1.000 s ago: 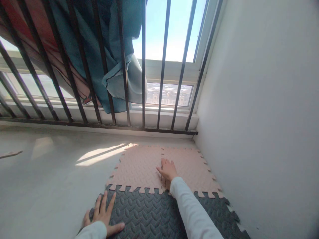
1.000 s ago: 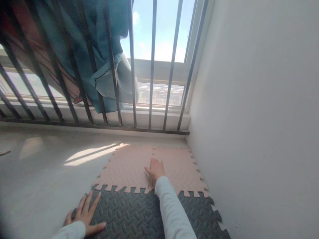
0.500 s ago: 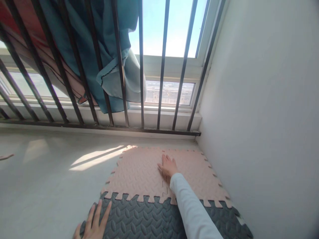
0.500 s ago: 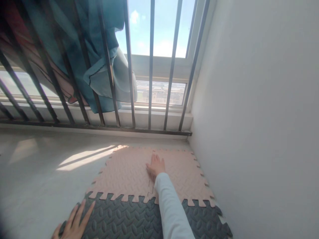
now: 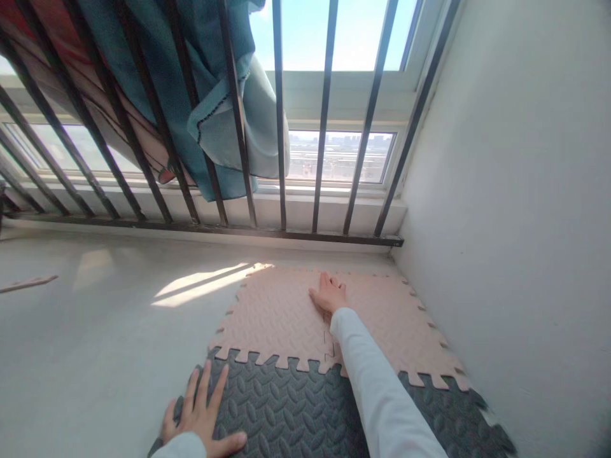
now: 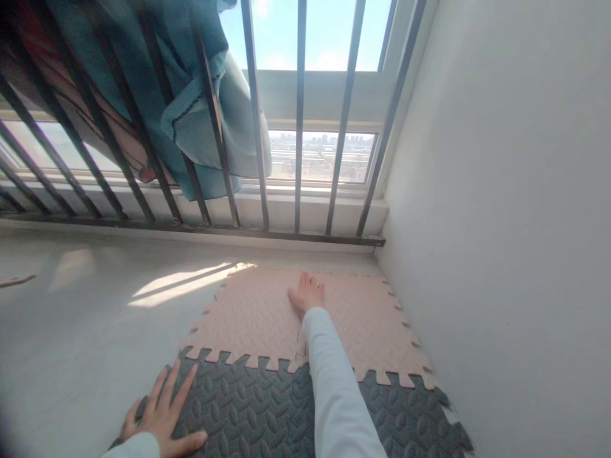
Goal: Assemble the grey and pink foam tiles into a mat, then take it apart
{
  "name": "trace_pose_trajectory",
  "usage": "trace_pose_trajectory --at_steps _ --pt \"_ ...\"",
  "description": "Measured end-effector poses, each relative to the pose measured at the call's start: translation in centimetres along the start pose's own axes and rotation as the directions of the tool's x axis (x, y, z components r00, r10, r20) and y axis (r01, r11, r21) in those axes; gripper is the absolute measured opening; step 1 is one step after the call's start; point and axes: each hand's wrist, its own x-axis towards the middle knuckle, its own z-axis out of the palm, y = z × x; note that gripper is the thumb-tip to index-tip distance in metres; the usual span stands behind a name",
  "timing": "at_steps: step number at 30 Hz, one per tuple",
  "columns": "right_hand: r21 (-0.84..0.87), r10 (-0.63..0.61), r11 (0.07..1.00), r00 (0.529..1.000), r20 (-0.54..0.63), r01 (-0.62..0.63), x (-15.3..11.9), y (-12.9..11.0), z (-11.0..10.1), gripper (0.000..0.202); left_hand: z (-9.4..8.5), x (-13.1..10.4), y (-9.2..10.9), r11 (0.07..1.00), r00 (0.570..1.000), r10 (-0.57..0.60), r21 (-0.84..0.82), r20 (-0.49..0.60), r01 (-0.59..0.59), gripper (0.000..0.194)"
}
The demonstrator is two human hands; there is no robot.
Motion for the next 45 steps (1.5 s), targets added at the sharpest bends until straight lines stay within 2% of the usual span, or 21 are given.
trace_pose_trajectory --at_steps 5,9,14,18,21,24,27,29,31,33,34,36,38,42,45 --pt "0.06 0.038 0.997 0.999 0.006 -0.038 0.5 0.1 -0.4 0.065 -0.4 0.0 0.0 1.0 1.0 0.002 -0.018 0.026 -0.001 0.093" --pt "0.083 0.032 0.996 0.999 0.005 -0.033 -1.4 1.0 -1.4 0.061 0.0 0.4 -0.3 0.998 0.999 0.029 -0.055 0.035 -0.027 0.094" --pt "0.036 -0.016 0.999 1.0 0.006 0.016 -8.0 2.2 -2.5 0.057 0.3 1.3 -0.5 0.998 0.995 0.032 -0.055 0.093 -0.027 0.094" --pt "0.004 -0.067 0.998 0.995 0.069 0.067 -14.2 2.8 -2.2 0.052 -0.9 1.4 0.0 1.0 0.99 0.009 -0.01 0.143 -0.007 0.095" --pt "0.011 -0.119 0.993 0.986 0.115 0.119 -17.1 3.1 -1.5 0.049 -2.0 1.1 0.4 1.0 0.985 -0.007 0.017 0.173 0.004 0.095" --pt "0.009 -0.042 0.999 0.991 0.13 0.041 -18.8 2.8 -1.5 0.051 -2.5 1.0 0.5 1.0 0.985 -0.01 0.018 0.172 0.007 0.095" --pt "0.027 -0.003 1.0 0.999 0.032 0.002 -21.2 2.1 -2.7 0.054 -2.6 1.1 0.6 0.999 0.987 0.009 -0.042 0.158 -0.003 0.094" --pt "0.051 0.011 0.999 0.999 -0.038 -0.009 -23.9 1.6 -3.9 0.054 -2.9 1.1 0.9 0.997 0.99 0.027 -0.078 0.138 -0.016 0.093" --pt "0.073 0.06 0.996 0.998 -0.031 -0.057 -27.3 1.5 -5.0 0.054 -3.6 0.8 1.4 0.996 0.995 0.02 -0.083 0.097 -0.012 0.091" --pt "0.092 0.126 0.988 0.992 -0.002 -0.125 -31.0 1.6 -6.0 0.054 -4.6 -0.2 2.3 0.998 0.998 0.028 -0.066 0.058 -0.024 0.084" --pt "0.104 0.151 0.983 0.988 0.009 -0.152 -32.7 1.8 -6.4 0.051 -5.1 -0.9 2.8 0.997 0.996 0.069 -0.049 0.059 -0.067 0.076" --pt "0.143 0.191 0.971 0.981 0.027 -0.193 -35.8 1.9 -7.0 0.043 -5.9 -2.8 4.1 0.979 0.974 0.205 -0.021 0.1 -0.204 0.06" --pt "0.19 0.223 0.955 0.974 0.042 -0.227 -38.3 1.9 -7.1 0.037 -6.1 -5.4 5.5 0.944 0.931 0.328 -0.023 0.163 -0.329 0.052" --pt "0.223 0.295 0.929 0.955 0.026 -0.294 -41.4 1.0 -5.9 0.037 -5.0 -11.5 7.4 0.919 0.883 0.392 -0.061 0.257 -0.391 0.057" --pt "0.229 0.289 0.936 0.954 -0.074 -0.266 -42.9 0.2 -4.0 0.038 -3.8 -15.4 7.7 0.912 0.865 0.407 -0.072 0.292 -0.404 0.054"
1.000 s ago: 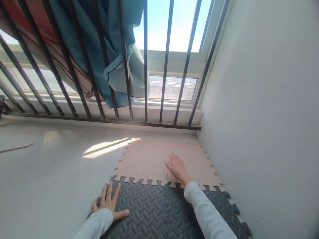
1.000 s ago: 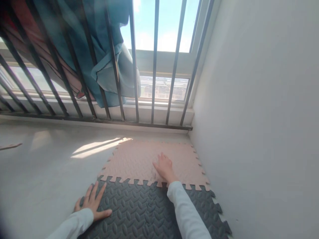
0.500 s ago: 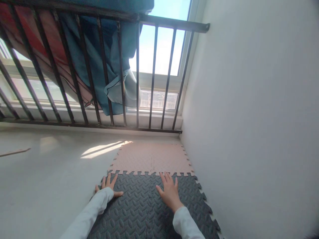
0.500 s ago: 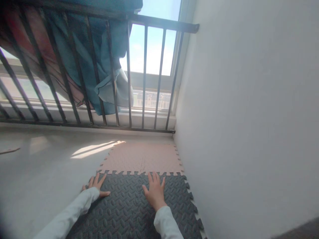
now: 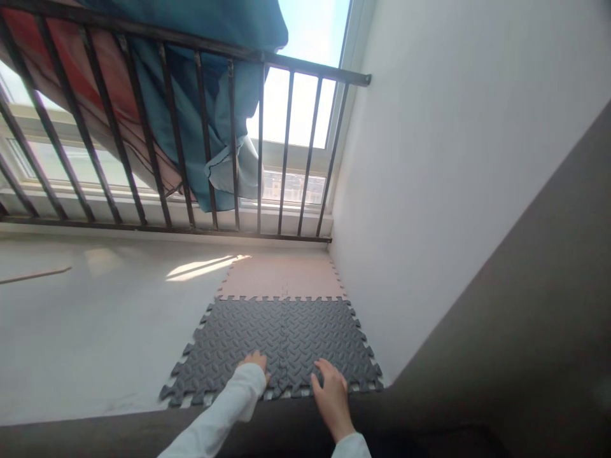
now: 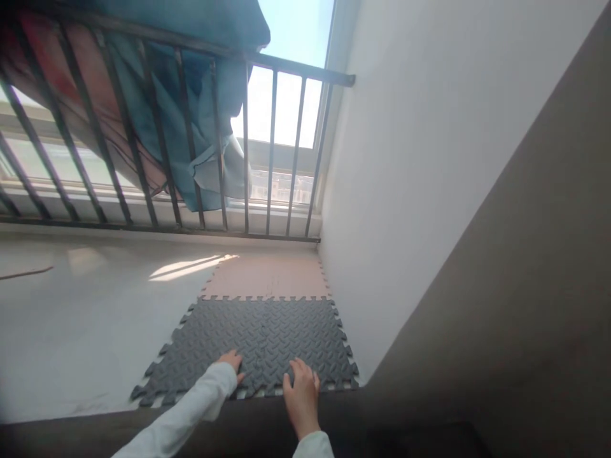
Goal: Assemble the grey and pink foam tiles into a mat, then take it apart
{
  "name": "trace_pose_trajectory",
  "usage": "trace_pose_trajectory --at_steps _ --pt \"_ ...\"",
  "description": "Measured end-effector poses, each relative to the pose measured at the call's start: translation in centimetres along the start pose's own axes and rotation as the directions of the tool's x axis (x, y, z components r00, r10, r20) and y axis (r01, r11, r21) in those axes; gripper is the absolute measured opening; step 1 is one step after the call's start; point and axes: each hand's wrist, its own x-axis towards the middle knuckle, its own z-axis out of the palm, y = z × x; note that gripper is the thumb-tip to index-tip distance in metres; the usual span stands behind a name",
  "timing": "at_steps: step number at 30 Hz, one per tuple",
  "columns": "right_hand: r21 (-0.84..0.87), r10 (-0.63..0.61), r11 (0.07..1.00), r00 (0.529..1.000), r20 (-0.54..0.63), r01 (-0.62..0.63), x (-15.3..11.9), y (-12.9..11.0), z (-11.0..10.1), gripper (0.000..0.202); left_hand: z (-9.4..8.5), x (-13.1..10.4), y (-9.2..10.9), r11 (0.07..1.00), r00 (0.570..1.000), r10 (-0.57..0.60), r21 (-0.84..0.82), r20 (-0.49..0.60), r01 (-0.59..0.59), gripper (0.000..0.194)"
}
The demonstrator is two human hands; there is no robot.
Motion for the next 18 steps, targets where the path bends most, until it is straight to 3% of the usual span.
trace_pose_trajectory --at_steps 3,7,13,18 --pt "-0.012 -0.026 1.0 0.997 -0.074 0.026 -1.4 0.2 1.5 0.04 1.6 -2.0 0.4 1.0 0.999 0.007 -0.002 -0.032 -0.007 0.059" --pt "-0.04 -0.066 0.997 0.995 -0.078 0.063 -2.3 0.5 2.1 0.04 3.3 -3.6 0.3 0.999 0.992 0.033 -0.007 -0.119 -0.034 0.066" --pt "-0.014 -0.036 0.999 0.997 -0.072 0.035 -2.6 0.9 2.0 0.037 5.9 -5.1 1.1 0.998 0.954 -0.007 -0.057 -0.301 -0.01 0.053" --pt "-0.017 -0.046 0.999 0.994 -0.098 0.044 -2.9 1.1 2.3 0.035 5.2 -4.7 1.0 0.998 0.957 0.038 -0.029 -0.287 -0.049 0.041"
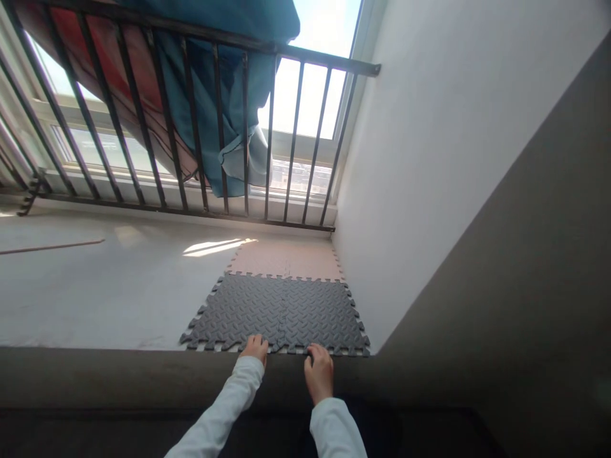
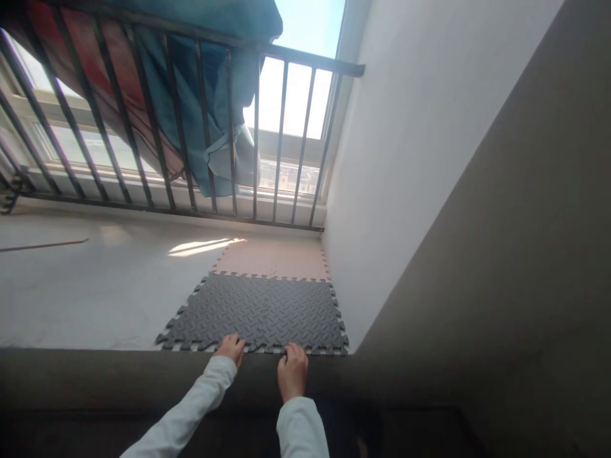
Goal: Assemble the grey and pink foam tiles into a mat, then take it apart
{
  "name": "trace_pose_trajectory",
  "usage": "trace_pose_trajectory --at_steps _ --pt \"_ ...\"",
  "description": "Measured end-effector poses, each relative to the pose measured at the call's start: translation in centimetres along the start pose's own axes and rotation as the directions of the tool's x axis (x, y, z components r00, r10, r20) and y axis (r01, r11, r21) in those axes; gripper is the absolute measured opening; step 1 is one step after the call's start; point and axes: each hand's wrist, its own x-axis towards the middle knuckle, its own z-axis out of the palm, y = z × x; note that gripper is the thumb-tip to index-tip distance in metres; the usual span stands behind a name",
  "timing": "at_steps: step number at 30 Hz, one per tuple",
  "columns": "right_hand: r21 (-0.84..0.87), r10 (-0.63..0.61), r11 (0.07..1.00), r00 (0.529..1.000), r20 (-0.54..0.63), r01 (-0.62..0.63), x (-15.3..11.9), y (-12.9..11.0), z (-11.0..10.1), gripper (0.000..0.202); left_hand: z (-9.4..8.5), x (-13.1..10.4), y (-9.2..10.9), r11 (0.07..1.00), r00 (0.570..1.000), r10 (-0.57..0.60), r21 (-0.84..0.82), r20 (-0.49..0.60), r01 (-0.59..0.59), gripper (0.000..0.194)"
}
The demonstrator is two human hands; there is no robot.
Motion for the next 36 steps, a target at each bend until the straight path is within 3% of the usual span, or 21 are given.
trace_pose_trajectory --at_steps 5,16,23,30,36 --pt "-0.014 0.006 1.0 1.0 -0.027 -0.007 -0.1 0.0 -0.1 0.029 -1.5 0.7 -0.1 0.999 0.998 -0.032 0.026 0.045 0.031 0.03" --pt "-0.164 0.009 0.986 1.0 -0.02 -0.012 0.3 -0.6 0.3 0.027 -1.0 0.7 0.4 0.995 0.994 -0.101 -0.001 0.038 0.101 0.031" --pt "-0.179 0.019 0.983 0.999 -0.036 -0.025 1.0 -0.5 0.6 0.038 -1.4 1.2 -0.1 0.99 0.99 -0.139 -0.024 -0.019 0.139 0.034" --pt "-0.166 0.031 0.985 0.999 -0.028 -0.036 1.2 -0.4 0.1 0.036 -3.8 2.0 -1.0 0.998 0.998 -0.052 -0.025 -0.033 0.051 0.027" --pt "-0.152 0.057 0.986 0.998 -0.033 -0.061 1.4 -0.5 0.3 0.035 -7.5 2.7 -1.5 0.998 0.981 -0.022 0.056 -0.193 0.033 0.029"
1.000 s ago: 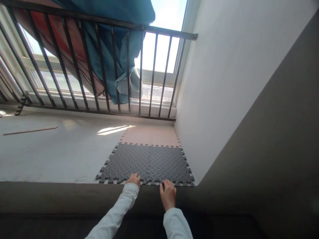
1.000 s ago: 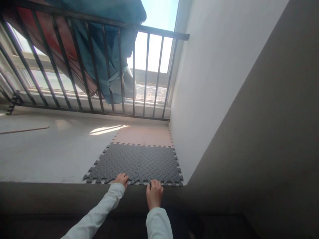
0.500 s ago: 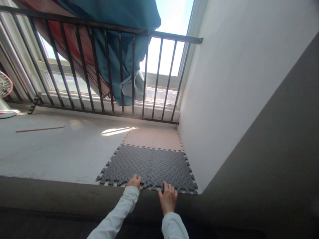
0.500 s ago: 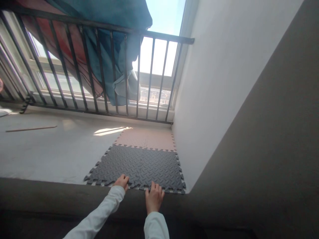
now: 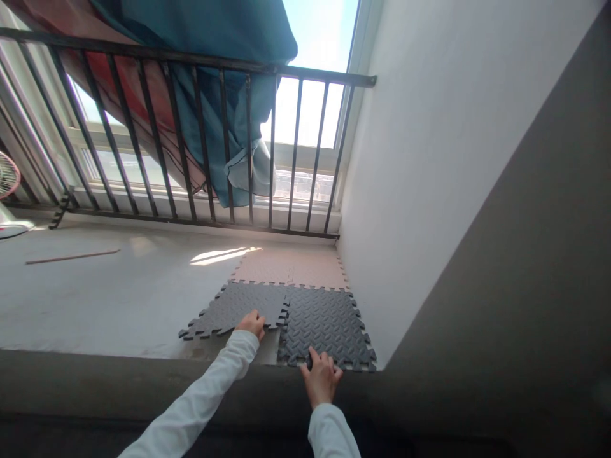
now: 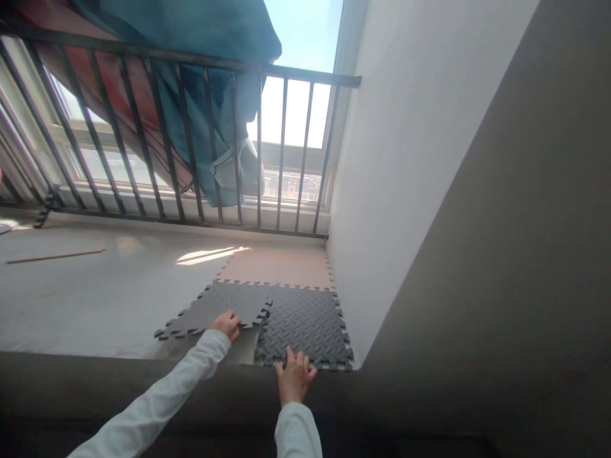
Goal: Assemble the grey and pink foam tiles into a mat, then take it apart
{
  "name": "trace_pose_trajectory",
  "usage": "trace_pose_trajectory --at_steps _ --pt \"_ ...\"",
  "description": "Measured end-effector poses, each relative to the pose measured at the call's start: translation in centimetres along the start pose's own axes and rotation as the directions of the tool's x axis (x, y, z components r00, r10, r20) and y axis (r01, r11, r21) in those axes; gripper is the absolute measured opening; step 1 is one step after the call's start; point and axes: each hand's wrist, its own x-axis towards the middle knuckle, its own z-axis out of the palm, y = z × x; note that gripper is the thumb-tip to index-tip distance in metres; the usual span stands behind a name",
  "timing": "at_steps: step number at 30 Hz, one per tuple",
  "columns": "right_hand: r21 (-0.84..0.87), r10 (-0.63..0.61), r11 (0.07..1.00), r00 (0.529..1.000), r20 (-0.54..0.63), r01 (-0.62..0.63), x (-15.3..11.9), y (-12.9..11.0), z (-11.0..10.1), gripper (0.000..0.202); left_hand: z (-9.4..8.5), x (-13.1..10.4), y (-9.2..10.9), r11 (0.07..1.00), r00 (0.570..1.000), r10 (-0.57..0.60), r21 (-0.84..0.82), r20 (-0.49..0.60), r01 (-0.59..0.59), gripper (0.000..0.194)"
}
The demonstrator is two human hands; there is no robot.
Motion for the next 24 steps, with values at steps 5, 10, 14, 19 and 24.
trace_pose_trajectory --at_steps 5,10,14,19,24 --pt "0.011 0.005 1.0 1.0 -0.006 -0.005 0.1 -0.1 0.2 0.035 -6.0 1.5 -2.2 0.998 0.988 -0.058 -0.038 -0.141 0.053 0.028" --pt "0.014 0.015 1.0 1.0 0.009 -0.016 0.2 -0.2 0.0 0.034 -11.9 3.0 -4.7 0.994 0.97 -0.11 -0.043 -0.218 0.103 0.031" --pt "-0.003 0.016 1.0 1.0 0.016 -0.015 0.3 -0.2 -0.2 0.033 -15.2 3.8 -6.1 0.983 0.942 -0.183 -0.035 -0.28 0.18 0.031" --pt "-0.033 0.017 0.999 0.999 0.03 -0.016 0.4 -0.2 -0.3 0.031 -19.1 4.3 -8.3 0.96 0.892 -0.274 -0.053 -0.359 0.274 0.034" --pt "-0.049 0.026 0.998 1.0 0.017 -0.025 0.4 -0.4 -0.2 0.03 -23.1 3.8 -12.2 0.943 0.85 -0.333 -0.126 -0.408 0.309 0.04"
